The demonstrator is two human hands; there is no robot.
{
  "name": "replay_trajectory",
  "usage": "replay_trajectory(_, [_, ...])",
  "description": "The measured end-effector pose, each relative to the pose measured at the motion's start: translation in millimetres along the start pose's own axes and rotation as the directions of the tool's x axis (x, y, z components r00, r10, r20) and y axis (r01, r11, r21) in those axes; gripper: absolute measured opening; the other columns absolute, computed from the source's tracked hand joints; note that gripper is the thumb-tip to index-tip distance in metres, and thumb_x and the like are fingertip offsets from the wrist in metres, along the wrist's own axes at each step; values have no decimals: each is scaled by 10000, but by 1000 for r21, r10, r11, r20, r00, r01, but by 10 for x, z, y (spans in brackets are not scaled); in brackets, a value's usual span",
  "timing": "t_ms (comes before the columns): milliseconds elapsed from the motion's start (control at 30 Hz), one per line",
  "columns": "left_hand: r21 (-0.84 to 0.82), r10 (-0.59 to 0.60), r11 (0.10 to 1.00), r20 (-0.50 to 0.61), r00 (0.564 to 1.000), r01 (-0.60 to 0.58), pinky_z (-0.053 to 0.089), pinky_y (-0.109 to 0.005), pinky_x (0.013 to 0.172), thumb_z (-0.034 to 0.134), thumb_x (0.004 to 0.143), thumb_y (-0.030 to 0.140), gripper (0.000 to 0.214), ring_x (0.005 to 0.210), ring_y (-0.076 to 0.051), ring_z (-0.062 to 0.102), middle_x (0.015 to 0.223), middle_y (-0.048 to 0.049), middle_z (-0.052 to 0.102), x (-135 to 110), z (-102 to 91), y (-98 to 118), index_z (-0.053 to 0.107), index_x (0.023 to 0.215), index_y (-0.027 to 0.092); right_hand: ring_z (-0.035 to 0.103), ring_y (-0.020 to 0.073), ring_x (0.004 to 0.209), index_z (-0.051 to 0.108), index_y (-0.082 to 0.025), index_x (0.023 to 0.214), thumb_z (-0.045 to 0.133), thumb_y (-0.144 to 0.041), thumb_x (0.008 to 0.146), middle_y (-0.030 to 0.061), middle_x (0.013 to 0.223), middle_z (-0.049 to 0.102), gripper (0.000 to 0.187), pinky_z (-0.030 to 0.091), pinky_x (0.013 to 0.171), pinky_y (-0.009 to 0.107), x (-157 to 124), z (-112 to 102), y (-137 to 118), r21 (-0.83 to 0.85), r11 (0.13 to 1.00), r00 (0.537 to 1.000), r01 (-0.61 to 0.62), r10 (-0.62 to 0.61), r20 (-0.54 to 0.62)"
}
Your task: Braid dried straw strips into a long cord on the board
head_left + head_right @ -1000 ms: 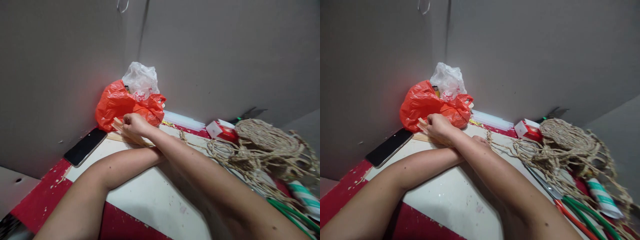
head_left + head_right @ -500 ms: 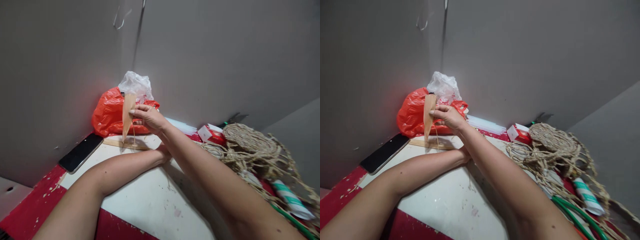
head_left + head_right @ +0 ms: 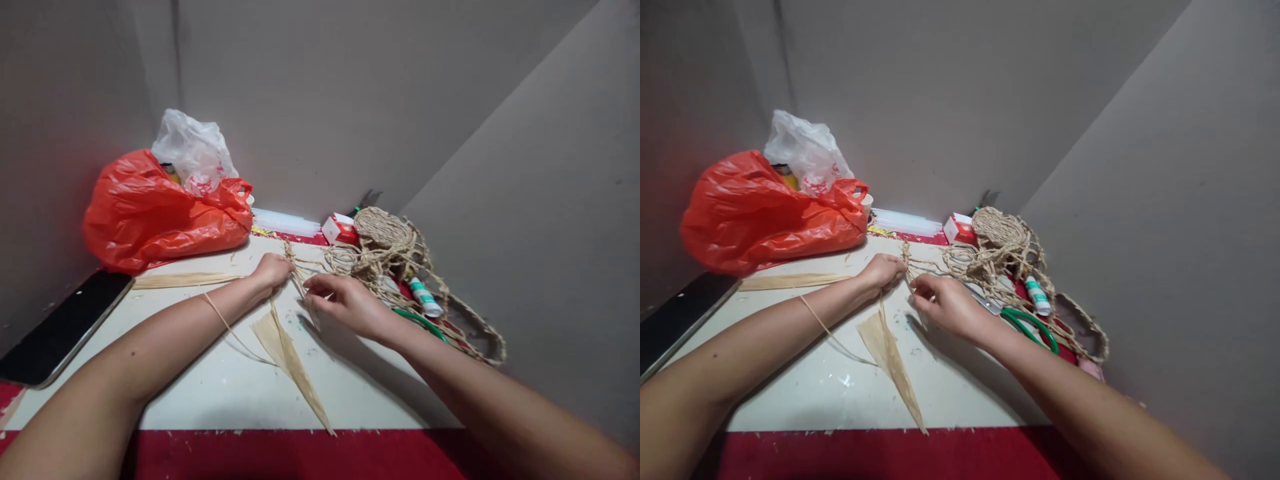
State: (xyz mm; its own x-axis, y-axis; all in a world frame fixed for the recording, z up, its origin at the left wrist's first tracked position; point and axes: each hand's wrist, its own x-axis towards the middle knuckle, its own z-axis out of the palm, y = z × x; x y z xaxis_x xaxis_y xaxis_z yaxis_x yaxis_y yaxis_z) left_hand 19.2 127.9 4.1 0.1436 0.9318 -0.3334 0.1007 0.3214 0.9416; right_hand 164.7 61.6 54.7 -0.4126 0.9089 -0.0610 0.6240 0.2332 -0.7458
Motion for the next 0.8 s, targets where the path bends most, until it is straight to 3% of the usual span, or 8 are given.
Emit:
replay_trajectory(100, [-1,39,999,11,999,-39,140,-225,362,541,738,130,122,310,-39,244,389,75,348,50,-2,-18,529,616,137,506,123,556,576,-165,714,535,-351,792,26,622,584,205,383,540,251,-12,82,-6,-17,1000,999,-26,27,33])
replay_trajectory(233, [-7,56,998,5,998,-56,136,-224,363,526,715,127,105,291,-42,232,368,80,346,90,-3,0,516,615,156,447,112,539,560,-161,648,577,-435,760,21,599,558,297,291,514,243,72,352,-111,-329,944,999,22,-7,46])
replay_trajectory(333, [-5,51,999,-2,999,-51,139,-221,362,517,718,131,115,288,-48,238,362,76,351,90,2,-1,511,607,161,414,104,537,561,-163,666,598,-345,737,12,601,544,198,256,516,244,125,498,-118,-452,889,995,67,-25,98])
replay_trajectory(400, [-7,49,999,-4,999,-49,144,-219,361,513,720,125,118,289,-50,244,360,75,355,81,3,-5,512,608,162,396,90,531,525,-158,639,563,-246,745,-3,590,512,144,268,516,233,132,496,-101,-361,929,989,82,-31,144])
replay_trajectory(500, [-12,52,999,0,999,-52,149,-215,363,518,721,115,130,288,-42,238,362,80,354,58,-2,-4,504,601,159,396,70,494,472,-157,640,549,-265,770,-35,552,449,185,310,488,205,114,371,-77,-3,1000,978,-20,20,205])
replay_trajectory(600, [-9,63,998,12,998,-63,151,-211,365,522,723,114,156,291,-38,246,368,80,353,33,-15,9,485,578,158,436,68,435,482,-165,734,620,-389,733,-58,525,465,264,329,417,186,95,234,-48,324,928,962,-182,100,253])
replay_trajectory(700, [-1,76,997,23,997,-76,149,-212,363,512,729,116,151,292,-39,245,378,77,363,20,-27,24,491,586,158,487,78,417,474,-169,736,703,-453,645,-57,508,508,376,338,380,175,83,191,-9,415,877,956,-242,144,254])
replay_trajectory(800, [16,74,997,33,997,-75,136,-220,359,511,741,132,158,284,-39,226,378,75,368,21,-28,29,494,587,161,507,81,421,507,-153,719,684,-470,670,-21,548,569,366,358,394,186,67,206,20,378,882,911,-283,123,395])
